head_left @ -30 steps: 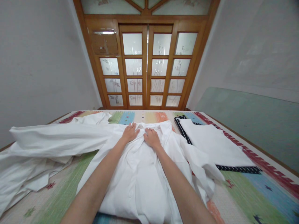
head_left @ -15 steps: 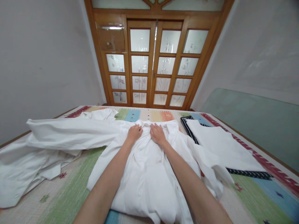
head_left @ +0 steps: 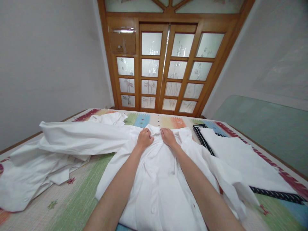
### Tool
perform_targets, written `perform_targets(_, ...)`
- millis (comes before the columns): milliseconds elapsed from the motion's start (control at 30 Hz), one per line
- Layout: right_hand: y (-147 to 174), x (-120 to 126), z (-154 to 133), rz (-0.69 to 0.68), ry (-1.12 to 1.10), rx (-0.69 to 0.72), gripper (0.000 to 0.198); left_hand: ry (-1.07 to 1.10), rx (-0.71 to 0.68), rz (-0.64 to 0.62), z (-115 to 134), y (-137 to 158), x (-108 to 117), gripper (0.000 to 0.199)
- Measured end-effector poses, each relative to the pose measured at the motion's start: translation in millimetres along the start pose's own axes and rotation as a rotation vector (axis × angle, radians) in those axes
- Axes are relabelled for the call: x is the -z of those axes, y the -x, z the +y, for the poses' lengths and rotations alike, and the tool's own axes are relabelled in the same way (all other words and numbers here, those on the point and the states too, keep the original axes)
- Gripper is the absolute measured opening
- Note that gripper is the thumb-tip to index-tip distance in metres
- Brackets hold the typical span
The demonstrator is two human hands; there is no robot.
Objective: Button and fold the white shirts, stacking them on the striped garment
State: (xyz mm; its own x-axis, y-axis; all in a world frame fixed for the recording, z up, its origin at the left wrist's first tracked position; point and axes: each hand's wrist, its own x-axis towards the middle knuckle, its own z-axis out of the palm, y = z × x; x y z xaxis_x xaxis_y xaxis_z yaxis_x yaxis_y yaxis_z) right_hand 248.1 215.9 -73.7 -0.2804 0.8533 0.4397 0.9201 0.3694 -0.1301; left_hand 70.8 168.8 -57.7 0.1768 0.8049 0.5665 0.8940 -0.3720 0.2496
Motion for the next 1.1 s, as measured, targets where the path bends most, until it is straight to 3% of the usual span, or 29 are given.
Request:
perform_targets(167,-9.7,-2.2,7.4,0.022,0.001,0.018,0.029,0.059,-0.054,0.014,-1.1,1.2,0.7,0.014)
perform_targets(367,-11.1,-0.2,7.2,0.037,0.015,-0.056,0.030,0.089,-0.181,-0.079,-3.9,0.2,3.8,0.016)
perform_targets(567,-9.4,2.7,4.3,0.048,0.024,-0.102,0.032,-0.021,-0.084,-0.154,2.5,-2.3,8.0,0.006)
perform_targets(700,-8.3,4.9,3.9,0.112,0.028,-0.092,0.028,-0.057,-0.033,-0.136,3.8,-2.4,5.8,0.018)
perform_targets(833,-7.4,7.0,3.2,0.155,0.026,-0.069,0.022,-0.055,-0.081,-0.127,-0.4,-1.6,1.6,0.033)
perform_targets(1100,-7.8,4.1,4.7,0.125,-0.064,-0.058,0.018,0.025,-0.115,-0.160,-3.2,-1.9,-1.3,0.028)
